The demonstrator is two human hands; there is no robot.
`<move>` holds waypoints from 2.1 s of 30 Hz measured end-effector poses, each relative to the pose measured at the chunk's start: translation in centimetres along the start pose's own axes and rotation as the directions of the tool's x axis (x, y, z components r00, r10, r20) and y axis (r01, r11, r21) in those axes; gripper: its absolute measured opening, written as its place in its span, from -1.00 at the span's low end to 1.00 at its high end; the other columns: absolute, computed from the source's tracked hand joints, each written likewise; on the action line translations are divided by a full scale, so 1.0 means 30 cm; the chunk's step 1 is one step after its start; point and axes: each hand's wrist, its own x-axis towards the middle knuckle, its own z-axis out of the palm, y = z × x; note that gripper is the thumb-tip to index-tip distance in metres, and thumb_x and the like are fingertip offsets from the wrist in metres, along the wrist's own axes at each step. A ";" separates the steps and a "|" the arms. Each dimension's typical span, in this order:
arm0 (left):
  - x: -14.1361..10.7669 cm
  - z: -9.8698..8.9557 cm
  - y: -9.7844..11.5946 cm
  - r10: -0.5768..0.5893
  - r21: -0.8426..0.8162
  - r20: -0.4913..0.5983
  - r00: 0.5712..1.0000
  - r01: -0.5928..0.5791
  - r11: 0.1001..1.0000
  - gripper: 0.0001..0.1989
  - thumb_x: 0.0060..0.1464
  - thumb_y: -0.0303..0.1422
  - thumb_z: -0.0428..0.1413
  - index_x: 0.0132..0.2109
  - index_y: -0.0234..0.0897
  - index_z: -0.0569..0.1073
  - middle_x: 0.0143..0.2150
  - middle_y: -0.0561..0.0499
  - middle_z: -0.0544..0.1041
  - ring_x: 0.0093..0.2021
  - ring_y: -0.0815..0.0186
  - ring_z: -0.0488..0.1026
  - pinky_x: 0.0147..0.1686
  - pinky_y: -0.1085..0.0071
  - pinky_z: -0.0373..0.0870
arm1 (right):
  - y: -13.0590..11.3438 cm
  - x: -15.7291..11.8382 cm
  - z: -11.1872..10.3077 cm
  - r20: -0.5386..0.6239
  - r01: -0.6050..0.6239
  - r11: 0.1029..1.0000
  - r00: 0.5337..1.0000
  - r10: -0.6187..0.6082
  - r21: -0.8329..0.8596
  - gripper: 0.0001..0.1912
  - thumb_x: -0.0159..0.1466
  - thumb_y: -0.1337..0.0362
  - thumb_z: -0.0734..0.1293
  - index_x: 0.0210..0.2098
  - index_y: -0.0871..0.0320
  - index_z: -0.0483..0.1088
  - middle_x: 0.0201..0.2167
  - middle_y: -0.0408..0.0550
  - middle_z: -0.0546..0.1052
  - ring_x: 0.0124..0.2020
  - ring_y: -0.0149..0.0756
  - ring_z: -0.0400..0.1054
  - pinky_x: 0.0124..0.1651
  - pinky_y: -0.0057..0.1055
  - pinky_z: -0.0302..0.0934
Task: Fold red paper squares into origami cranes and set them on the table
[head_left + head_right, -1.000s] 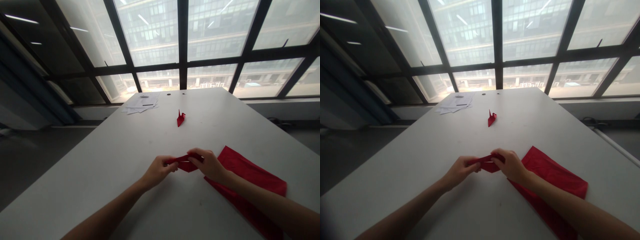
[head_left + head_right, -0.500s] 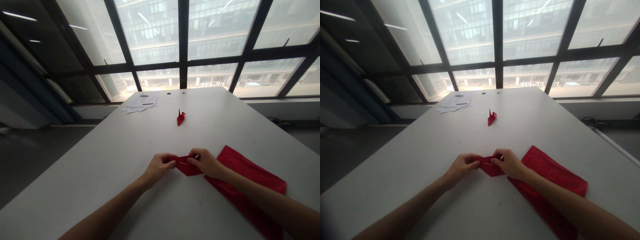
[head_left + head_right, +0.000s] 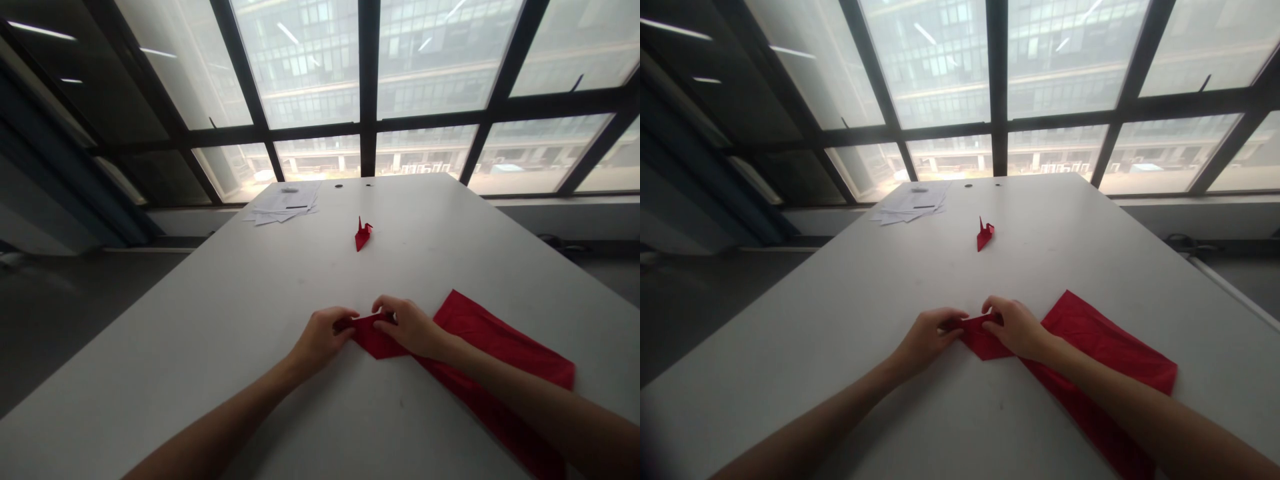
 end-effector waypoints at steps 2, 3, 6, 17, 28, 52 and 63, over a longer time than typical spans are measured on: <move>-0.005 -0.003 0.008 0.138 0.222 0.012 0.990 -0.137 0.965 -0.69 0.15 -0.50 0.13 0.03 -0.18 0.55 -0.07 -0.04 0.59 -0.10 0.22 0.53 -0.04 0.27 0.47 | -0.003 0.001 0.002 -0.028 0.047 0.984 0.998 -0.052 -0.170 -0.87 0.23 0.33 0.39 -0.22 0.07 0.41 -0.44 -0.20 0.50 -0.45 -0.35 0.31 -0.34 -0.42 0.15; -0.009 -0.004 0.013 0.199 0.323 0.025 0.980 -0.197 0.926 -0.65 0.18 -0.51 0.11 0.09 -0.16 0.51 0.01 -0.05 0.56 -0.01 0.19 0.50 0.03 0.23 0.44 | -0.004 0.001 0.002 -0.032 0.079 0.967 0.995 -0.090 -0.244 -0.87 0.23 0.33 0.40 -0.22 0.08 0.41 -0.40 -0.18 0.51 -0.40 -0.33 0.33 -0.30 -0.40 0.17; -0.024 0.001 0.025 0.335 0.516 0.146 0.931 -0.361 0.777 -0.53 0.28 -0.50 0.01 0.30 -0.14 0.29 0.28 -0.08 0.37 0.29 0.16 0.27 0.26 0.13 0.24 | -0.008 0.001 -0.001 -0.019 0.182 0.895 0.978 -0.208 -0.407 -0.86 0.22 0.36 0.42 -0.23 0.11 0.42 -0.27 -0.09 0.52 -0.22 -0.23 0.38 -0.15 -0.34 0.23; -0.055 0.007 -0.027 0.059 0.692 0.391 0.919 -0.336 0.639 -0.21 0.32 0.08 -0.24 0.46 -0.32 -0.23 0.48 -0.22 -0.20 0.48 0.06 -0.25 0.38 -0.04 -0.19 | -0.028 -0.048 0.022 0.193 0.444 0.672 0.889 -0.416 -0.593 -0.67 0.40 0.21 0.26 0.11 0.16 0.39 0.14 0.09 0.47 0.14 -0.06 0.32 0.17 -0.11 0.18; -0.057 0.022 -0.013 0.108 0.663 0.377 0.920 -0.350 0.662 -0.21 0.31 0.06 -0.17 0.47 -0.26 -0.23 0.48 -0.24 -0.14 0.47 0.05 -0.21 0.37 -0.07 -0.23 | 0.004 -0.028 0.020 0.054 0.358 0.822 0.926 -0.374 -0.444 -0.63 0.43 0.28 0.16 0.19 0.14 0.36 0.21 0.06 0.43 0.26 -0.14 0.26 0.29 -0.10 0.13; -0.075 0.061 0.047 0.261 0.673 0.287 0.922 -0.388 0.630 -0.33 0.23 0.01 0.05 0.34 -0.26 0.18 0.30 -0.18 0.31 0.32 0.01 0.19 0.33 0.02 -0.01 | 0.013 -0.007 -0.003 -0.062 0.042 0.942 0.996 -0.066 -0.333 -0.85 0.24 0.42 0.34 -0.21 0.12 0.49 -0.24 -0.06 0.48 -0.23 -0.26 0.38 -0.13 -0.34 0.24; -0.065 0.058 0.020 0.237 0.680 0.210 0.948 -0.316 0.661 -0.41 0.25 -0.05 0.06 0.31 -0.24 0.25 0.31 -0.22 0.29 0.28 -0.03 0.24 0.23 0.03 0.24 | 0.020 -0.012 0.005 -0.102 0.124 0.959 0.983 -0.154 -0.253 -0.85 0.31 0.39 0.28 -0.31 0.11 0.49 -0.30 -0.09 0.51 -0.28 -0.29 0.39 -0.17 -0.36 0.26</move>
